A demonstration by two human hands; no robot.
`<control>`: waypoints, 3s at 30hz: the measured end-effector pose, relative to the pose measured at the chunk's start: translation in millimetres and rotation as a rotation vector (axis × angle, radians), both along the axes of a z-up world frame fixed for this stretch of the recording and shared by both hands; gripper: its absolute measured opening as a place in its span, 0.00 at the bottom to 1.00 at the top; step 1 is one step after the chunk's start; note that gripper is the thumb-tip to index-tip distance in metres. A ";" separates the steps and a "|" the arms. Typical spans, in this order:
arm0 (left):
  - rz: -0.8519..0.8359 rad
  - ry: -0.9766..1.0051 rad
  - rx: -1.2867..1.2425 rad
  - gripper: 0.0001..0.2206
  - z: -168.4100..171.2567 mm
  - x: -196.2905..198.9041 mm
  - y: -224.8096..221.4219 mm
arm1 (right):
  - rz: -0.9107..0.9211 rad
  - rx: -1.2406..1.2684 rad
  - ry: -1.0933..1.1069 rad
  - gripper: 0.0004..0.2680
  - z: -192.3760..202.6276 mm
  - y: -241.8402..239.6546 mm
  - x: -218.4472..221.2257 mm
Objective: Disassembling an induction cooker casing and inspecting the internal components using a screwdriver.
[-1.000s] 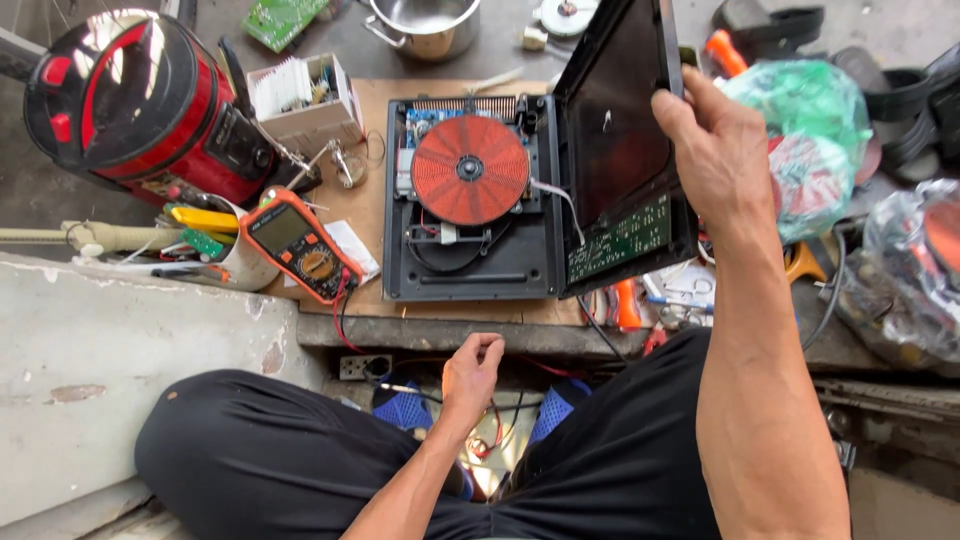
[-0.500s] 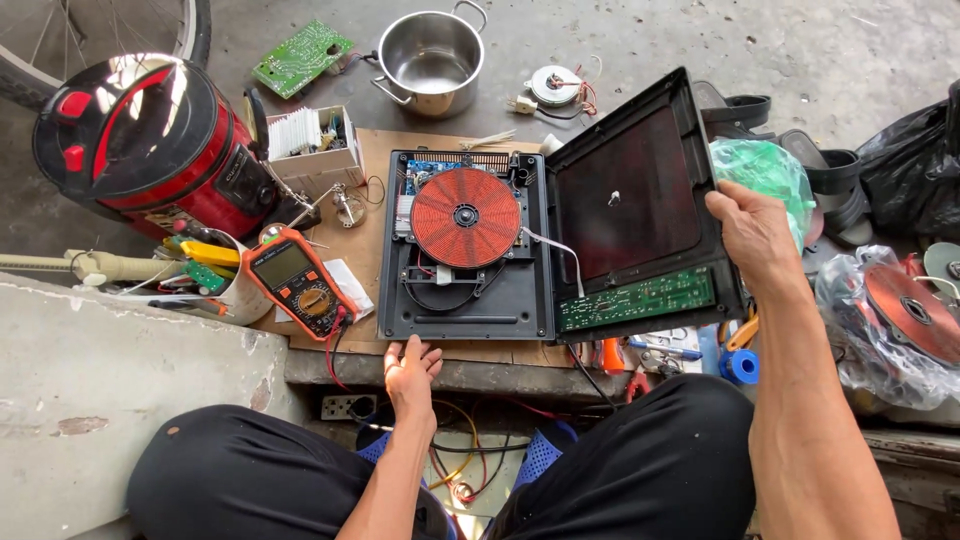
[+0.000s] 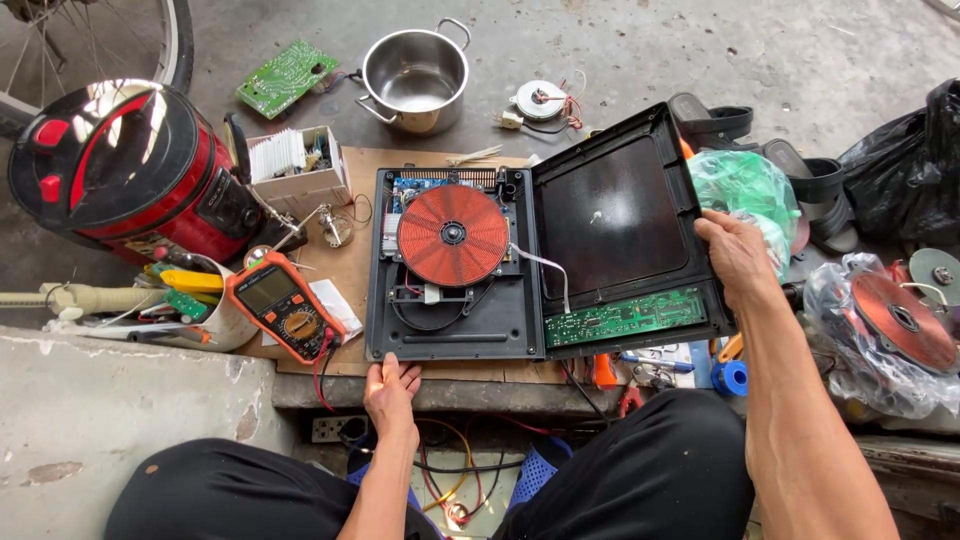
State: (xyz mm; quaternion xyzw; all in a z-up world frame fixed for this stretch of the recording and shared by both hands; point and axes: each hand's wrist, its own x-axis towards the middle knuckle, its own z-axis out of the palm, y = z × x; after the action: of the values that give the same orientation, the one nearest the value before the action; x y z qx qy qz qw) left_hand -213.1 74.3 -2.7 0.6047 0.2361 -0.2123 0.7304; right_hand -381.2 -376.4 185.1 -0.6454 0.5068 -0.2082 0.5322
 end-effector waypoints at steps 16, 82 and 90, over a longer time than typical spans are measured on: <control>0.101 0.022 0.018 0.13 11.5 -9.3 17.5 | 0.354 -0.866 0.233 0.16 -21.0 4.1 -32.1; -0.095 -0.149 0.027 0.30 124.8 -84.2 43.6 | 0.355 0.255 0.062 0.10 -29.2 368.7 -0.7; -0.177 -0.135 -0.321 0.45 79.2 -46.0 19.5 | 0.282 0.664 -0.078 0.09 -46.9 371.2 -0.7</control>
State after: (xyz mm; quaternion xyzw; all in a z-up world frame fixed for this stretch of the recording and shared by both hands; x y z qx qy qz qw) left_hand -259.1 93.8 76.5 0.5119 0.0957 -0.2696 0.8100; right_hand -381.9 -5.3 138.2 -0.4925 0.4322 0.0186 0.7552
